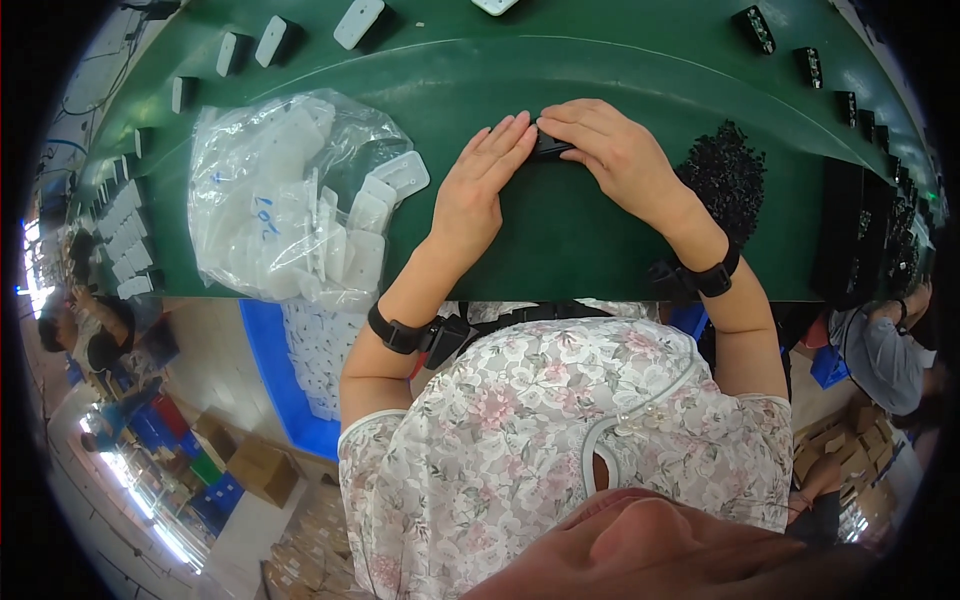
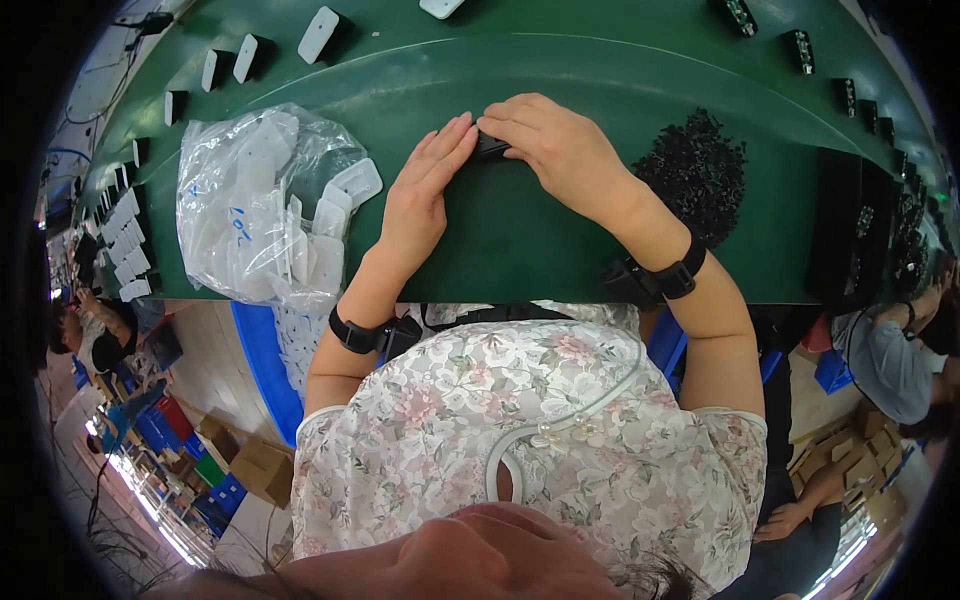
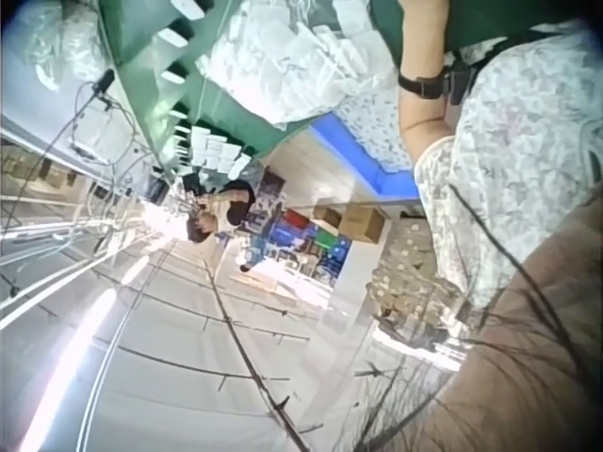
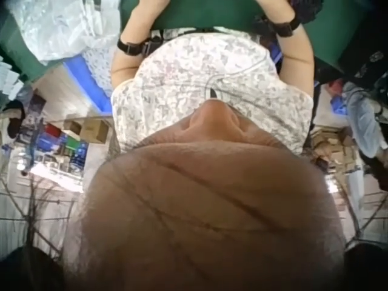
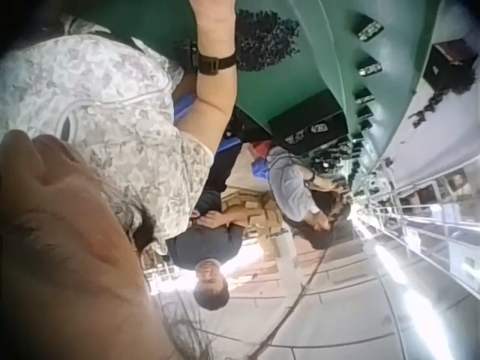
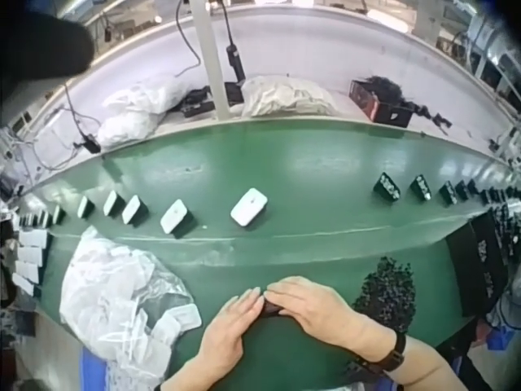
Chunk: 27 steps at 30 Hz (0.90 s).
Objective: Assembling small electronic or mechanical parts at a factory workstation.
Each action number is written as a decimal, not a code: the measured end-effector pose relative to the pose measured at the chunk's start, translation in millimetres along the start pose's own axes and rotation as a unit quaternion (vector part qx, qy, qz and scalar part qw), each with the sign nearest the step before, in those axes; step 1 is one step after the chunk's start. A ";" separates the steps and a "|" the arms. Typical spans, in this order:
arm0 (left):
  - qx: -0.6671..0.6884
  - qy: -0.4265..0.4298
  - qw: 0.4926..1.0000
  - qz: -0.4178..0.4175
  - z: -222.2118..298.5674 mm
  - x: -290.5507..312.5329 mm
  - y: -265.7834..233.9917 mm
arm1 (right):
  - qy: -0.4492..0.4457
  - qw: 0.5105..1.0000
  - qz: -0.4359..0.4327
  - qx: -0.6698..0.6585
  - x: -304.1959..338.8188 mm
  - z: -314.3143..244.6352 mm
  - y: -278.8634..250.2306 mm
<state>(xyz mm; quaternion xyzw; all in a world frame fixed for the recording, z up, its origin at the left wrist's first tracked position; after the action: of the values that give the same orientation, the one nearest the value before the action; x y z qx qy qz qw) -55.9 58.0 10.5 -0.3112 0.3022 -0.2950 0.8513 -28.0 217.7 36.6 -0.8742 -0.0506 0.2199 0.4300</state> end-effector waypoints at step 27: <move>0.301 -0.156 0.941 0.024 6.9 -77.9 31.9 | 0.221 0.934 0.096 -0.263 29.4 48.7 -44.0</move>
<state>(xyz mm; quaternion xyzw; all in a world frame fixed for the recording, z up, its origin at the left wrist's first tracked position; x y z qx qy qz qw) -91.2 134.3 18.0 -0.0752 0.0705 -0.2991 0.9486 -18.0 288.8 34.7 -0.9832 0.0741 0.0403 0.1616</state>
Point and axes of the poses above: each hand's wrist, its own x-axis away from the middle knuckle, its own y-axis out of the palm, z = x × y, the point moved 5 cm from there along -x, towards the middle knuckle, and after that the axes turned 1 degree about -x, right-handed, at the moved point
